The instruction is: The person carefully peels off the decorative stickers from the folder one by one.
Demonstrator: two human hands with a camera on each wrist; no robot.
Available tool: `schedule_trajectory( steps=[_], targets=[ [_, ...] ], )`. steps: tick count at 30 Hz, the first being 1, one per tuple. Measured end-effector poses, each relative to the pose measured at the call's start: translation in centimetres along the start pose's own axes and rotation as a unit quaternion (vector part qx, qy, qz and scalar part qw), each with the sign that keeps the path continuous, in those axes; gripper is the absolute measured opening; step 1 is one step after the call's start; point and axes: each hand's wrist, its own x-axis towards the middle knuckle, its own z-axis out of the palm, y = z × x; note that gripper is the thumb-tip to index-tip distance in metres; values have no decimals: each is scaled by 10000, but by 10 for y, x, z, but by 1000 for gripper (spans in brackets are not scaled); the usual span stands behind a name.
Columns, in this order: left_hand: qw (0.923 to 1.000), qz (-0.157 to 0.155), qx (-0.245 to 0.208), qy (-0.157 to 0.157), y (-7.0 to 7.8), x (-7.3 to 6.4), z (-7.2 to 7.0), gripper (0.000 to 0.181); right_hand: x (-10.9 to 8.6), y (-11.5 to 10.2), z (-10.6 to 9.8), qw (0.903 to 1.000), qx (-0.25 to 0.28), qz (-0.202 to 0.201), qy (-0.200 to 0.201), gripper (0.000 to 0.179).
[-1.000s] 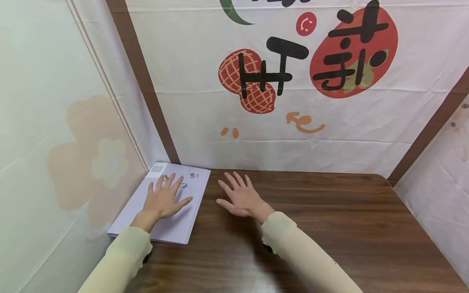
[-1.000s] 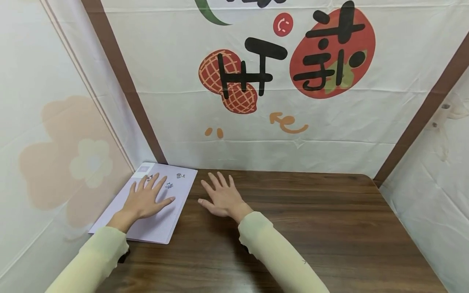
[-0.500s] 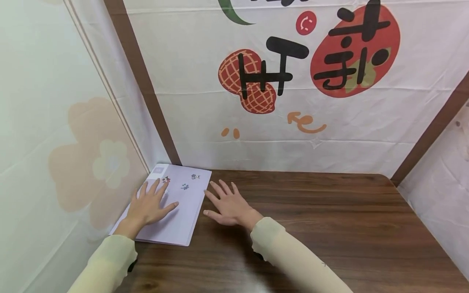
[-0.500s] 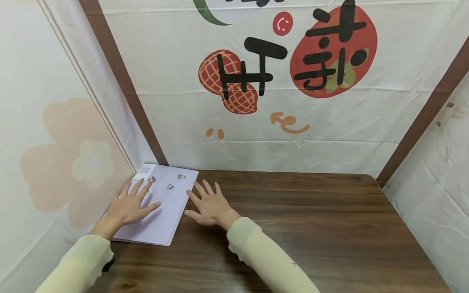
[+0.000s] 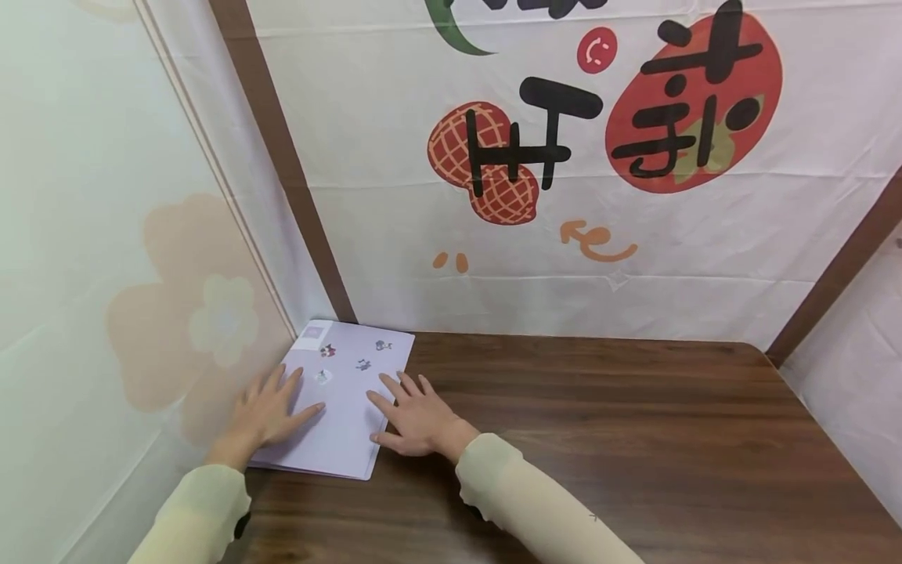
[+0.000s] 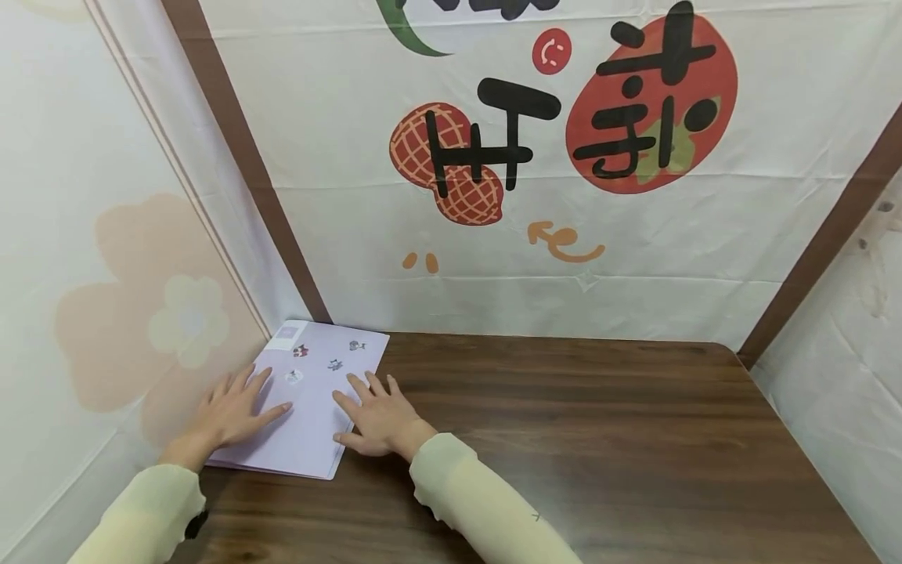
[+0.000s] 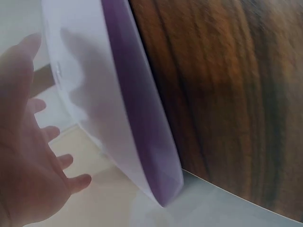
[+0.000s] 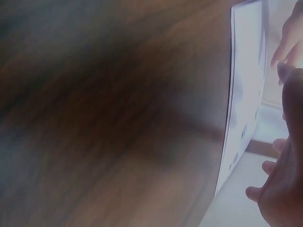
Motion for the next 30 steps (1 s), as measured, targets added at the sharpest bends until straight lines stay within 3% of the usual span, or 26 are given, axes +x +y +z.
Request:
schedule_trajectory(
  steps=[9,19,30],
  targets=[
    [9981,-252,6,-559,-7,-11,5,97,4,-25,17,9991,18,-264,-333,66],
    [9982,-315,-58,-512,-8,-6,7,90,13,-37,20,9969,-273,-609,-423,62],
    [9980,-273,132,-548,-13,-6,13,97,16,-41,25,9941,58,-469,-972,65]
  ],
)
